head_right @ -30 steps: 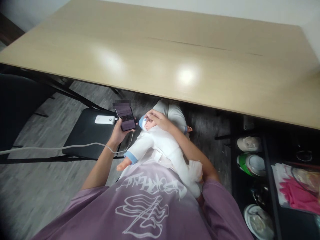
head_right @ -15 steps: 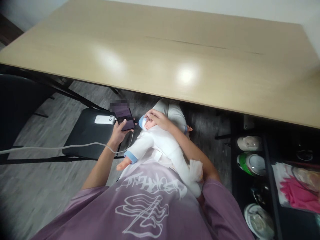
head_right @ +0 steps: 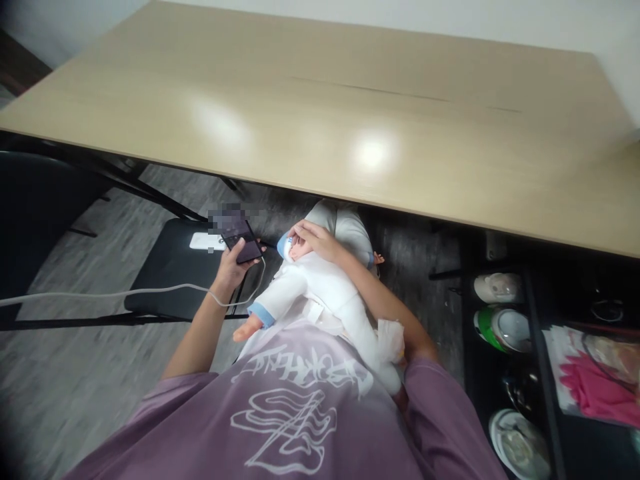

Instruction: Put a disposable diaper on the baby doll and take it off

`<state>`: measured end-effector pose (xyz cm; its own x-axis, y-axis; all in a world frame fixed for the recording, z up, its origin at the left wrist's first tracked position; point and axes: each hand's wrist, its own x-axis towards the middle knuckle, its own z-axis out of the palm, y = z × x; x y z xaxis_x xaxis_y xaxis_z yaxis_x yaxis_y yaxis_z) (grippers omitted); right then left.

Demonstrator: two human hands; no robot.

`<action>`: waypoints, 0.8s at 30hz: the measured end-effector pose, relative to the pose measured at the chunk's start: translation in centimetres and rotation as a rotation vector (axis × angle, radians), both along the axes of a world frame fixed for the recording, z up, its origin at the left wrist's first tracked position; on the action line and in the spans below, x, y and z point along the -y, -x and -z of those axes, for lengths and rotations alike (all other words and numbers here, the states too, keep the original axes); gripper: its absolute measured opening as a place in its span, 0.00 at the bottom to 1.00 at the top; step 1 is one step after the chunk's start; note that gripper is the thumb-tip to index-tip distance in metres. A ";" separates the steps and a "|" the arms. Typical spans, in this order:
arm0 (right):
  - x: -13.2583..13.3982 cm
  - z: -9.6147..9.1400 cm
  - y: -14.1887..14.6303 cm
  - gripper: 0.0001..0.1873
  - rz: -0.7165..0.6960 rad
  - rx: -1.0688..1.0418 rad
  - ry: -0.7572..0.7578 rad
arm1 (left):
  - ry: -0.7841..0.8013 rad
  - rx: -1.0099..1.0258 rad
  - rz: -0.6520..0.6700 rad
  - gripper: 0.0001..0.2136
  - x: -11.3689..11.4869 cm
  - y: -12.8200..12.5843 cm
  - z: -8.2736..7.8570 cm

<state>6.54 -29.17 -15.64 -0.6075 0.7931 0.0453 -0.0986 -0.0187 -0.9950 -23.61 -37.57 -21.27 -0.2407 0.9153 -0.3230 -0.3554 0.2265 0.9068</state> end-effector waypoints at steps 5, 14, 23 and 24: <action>0.2 -0.7 0.1 0.28 0.015 -0.015 -0.014 | 0.018 0.008 -0.054 0.36 0.7 3.5 1.8; 0.2 -0.8 0.1 0.28 0.009 -0.029 -0.018 | 0.313 0.170 -0.369 0.30 3.3 7.9 4.1; 0.0 -0.3 0.0 0.26 -0.014 -0.016 -0.027 | 0.391 0.209 -0.584 0.26 4.9 9.7 4.5; 0.1 -0.3 0.0 0.27 -0.010 -0.011 -0.031 | 0.393 0.208 -0.604 0.26 5.1 9.6 4.4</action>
